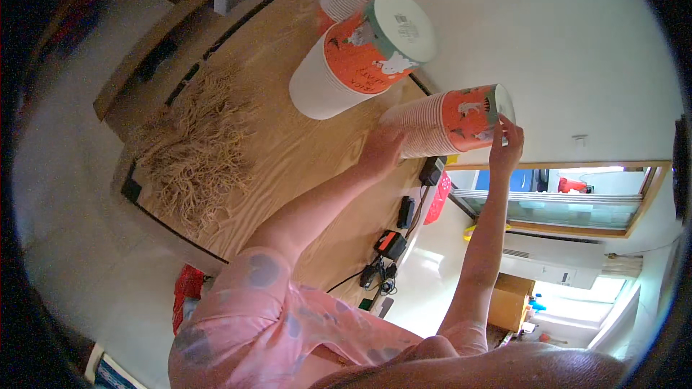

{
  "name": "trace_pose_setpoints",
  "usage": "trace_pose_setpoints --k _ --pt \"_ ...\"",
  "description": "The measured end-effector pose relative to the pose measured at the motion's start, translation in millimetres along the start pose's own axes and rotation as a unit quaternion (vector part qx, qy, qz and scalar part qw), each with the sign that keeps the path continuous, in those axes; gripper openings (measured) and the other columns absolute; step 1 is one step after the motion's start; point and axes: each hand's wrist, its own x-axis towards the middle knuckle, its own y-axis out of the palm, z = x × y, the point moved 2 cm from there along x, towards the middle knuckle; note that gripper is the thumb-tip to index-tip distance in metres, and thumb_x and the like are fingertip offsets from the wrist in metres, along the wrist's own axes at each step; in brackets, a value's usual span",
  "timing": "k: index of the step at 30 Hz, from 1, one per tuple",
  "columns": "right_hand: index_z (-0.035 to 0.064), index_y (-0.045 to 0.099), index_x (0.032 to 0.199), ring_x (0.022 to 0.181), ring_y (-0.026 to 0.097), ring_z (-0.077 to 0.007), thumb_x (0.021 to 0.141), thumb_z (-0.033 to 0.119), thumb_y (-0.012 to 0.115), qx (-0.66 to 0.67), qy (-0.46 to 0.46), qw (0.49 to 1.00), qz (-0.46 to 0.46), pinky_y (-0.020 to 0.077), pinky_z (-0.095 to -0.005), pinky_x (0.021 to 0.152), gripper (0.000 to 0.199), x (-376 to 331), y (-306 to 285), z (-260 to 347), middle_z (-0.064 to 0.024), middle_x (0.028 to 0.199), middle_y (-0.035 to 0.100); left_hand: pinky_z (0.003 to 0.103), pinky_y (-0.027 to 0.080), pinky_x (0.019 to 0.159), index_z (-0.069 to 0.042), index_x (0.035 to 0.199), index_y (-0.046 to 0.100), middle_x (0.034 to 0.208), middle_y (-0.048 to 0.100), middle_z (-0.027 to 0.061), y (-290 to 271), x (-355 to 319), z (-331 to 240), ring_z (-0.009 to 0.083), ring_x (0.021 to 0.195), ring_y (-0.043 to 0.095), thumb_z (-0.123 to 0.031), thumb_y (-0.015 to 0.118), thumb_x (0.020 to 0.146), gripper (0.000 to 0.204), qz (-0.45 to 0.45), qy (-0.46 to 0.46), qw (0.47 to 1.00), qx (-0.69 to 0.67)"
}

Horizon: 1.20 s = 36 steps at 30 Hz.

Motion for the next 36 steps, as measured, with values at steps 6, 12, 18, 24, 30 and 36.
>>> trace_pose_setpoints --k 6,12,18,24,30,36 --pt "0.0033 0.056 0.08 0.08 0.052 -0.0214 0.071 0.002 0.065 0.078 0.061 0.994 -0.036 0.0422 -0.0325 0.074 0.012 -79 13 9 -0.0089 0.083 0.056 0.045 0.036 0.088 -0.01 0.105 0.055 0.106 0.052 0.0157 46 58 -13 0.0321 0.103 0.047 -0.019 0.047 0.079 0.029 0.064 0.1 0.993 -0.012" --pt "0.007 0.062 0.082 0.073 0.051 -0.0249 0.073 0.008 0.065 -0.002 -0.02 0.998 -0.066 0.041 -0.0368 0.066 0.01 -114 68 -9 -0.0073 0.077 0.055 0.046 0.036 0.088 -0.012 0.107 0.056 0.111 0.051 0.0117 59 55 -4 0.03 0.103 0.047 -0.02 0.049 0.076 0.033 0.053 0.14 0.987 0.062" --pt "0.0081 0.064 0.084 0.07 0.049 -0.0227 0.069 0.003 0.067 -0.021 -0.023 0.992 -0.12 0.0396 -0.0335 0.065 0.017 -117 73 -19 -0.0056 0.072 0.052 0.045 0.036 0.09 -0.013 0.107 0.056 0.115 0.051 0.0085 47 58 -12 0.028 0.107 0.045 -0.018 0.047 0.076 0.032 0.075 0.2 0.976 0.052" --pt "0.009 0.064 0.081 0.069 0.049 -0.0215 0.068 0.003 0.068 -0.016 -0.038 0.992 -0.118 0.0382 -0.0333 0.064 0.015 -114 76 -14 -0.0045 0.071 0.051 0.045 0.036 0.09 -0.013 0.104 0.057 0.113 0.052 0.0061 43 56 -3 0.0259 0.105 0.046 -0.019 0.048 0.075 0.031 0.038 0.22 0.972 0.073" --pt "0.009 0.064 0.081 0.069 0.05 -0.0203 0.068 0.003 0.068 -0.034 -0.045 0.991 -0.121 0.0368 -0.033 0.064 0.015 -111 74 -17 -0.0031 0.071 0.051 0.045 0.036 0.09 -0.011 0.102 0.057 0.113 0.052 0.0053 42 59 -4 0.0268 0.106 0.045 -0.019 0.049 0.075 0.029 0.045 0.241 0.965 0.09" --pt "0.0095 0.059 0.078 0.073 0.049 -0.0238 0.074 0.011 0.064 -0.045 -0.048 0.993 -0.097 0.0363 -0.0369 0.066 0.007 -109 76 -15 -0.0053 0.074 0.052 0.046 0.035 0.091 -0.012 0.102 0.058 0.113 0.052 0.0056 38 65 -4 0.0277 0.106 0.045 -0.019 0.047 0.077 0.028 0.051 0.252 0.963 0.081"
